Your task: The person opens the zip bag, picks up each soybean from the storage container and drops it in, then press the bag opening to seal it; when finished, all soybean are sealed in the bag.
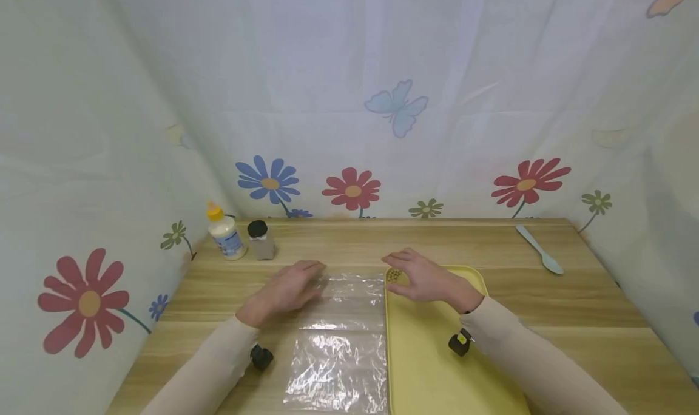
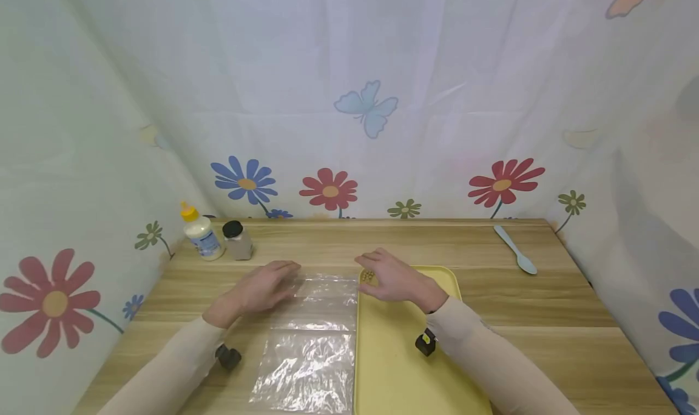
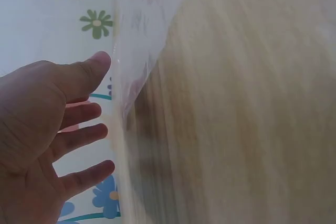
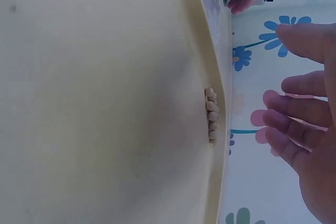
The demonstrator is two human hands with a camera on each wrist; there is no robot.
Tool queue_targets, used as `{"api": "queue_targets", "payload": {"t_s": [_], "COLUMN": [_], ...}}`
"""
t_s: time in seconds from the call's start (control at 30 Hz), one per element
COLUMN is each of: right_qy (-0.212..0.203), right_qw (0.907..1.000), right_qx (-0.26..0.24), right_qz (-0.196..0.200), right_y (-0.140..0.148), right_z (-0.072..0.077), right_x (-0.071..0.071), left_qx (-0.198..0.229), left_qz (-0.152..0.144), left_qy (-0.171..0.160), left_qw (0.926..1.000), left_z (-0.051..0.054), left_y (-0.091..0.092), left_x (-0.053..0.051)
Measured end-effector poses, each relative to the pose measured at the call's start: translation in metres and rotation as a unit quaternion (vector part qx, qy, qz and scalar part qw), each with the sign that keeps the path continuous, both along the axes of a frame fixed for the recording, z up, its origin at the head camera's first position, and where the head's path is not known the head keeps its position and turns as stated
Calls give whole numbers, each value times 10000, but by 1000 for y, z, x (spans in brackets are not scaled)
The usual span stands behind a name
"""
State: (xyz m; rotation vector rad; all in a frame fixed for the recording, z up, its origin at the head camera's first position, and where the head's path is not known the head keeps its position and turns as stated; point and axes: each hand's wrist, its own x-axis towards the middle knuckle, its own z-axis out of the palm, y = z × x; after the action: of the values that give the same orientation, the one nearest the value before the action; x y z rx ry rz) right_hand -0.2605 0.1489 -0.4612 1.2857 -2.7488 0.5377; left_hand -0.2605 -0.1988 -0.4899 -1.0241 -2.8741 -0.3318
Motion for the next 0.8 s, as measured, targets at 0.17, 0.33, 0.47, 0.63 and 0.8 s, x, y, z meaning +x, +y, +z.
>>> {"api": "queue_targets", "payload": {"t_s": [0.17,0.33,0.47,0.63,0.8], "right_qy": [31,-110,-174,-238,-226], "right_qw": [9999,9997,9996,9994,9994], "right_qx": [-95,-212,-229,-252,-253], "right_qz": [49,27,8,-91,-113], "right_y": [-4,-9,-14,-19,-22], "right_z": [-5,-8,-9,-13,-22], "right_x": [-4,-7,-11,-16,-21], "left_qx": [-51,161,267,272,424], "left_qz": [81,-25,-106,-29,24], "left_qy": [-157,-180,-216,-355,-445], "left_qw": [9998,9997,9994,9990,9981], "left_z": [-4,-5,-4,-6,-9], "left_y": [-4,-6,-7,-5,-4], "left_x": [-2,-7,-14,-19,-20]}}
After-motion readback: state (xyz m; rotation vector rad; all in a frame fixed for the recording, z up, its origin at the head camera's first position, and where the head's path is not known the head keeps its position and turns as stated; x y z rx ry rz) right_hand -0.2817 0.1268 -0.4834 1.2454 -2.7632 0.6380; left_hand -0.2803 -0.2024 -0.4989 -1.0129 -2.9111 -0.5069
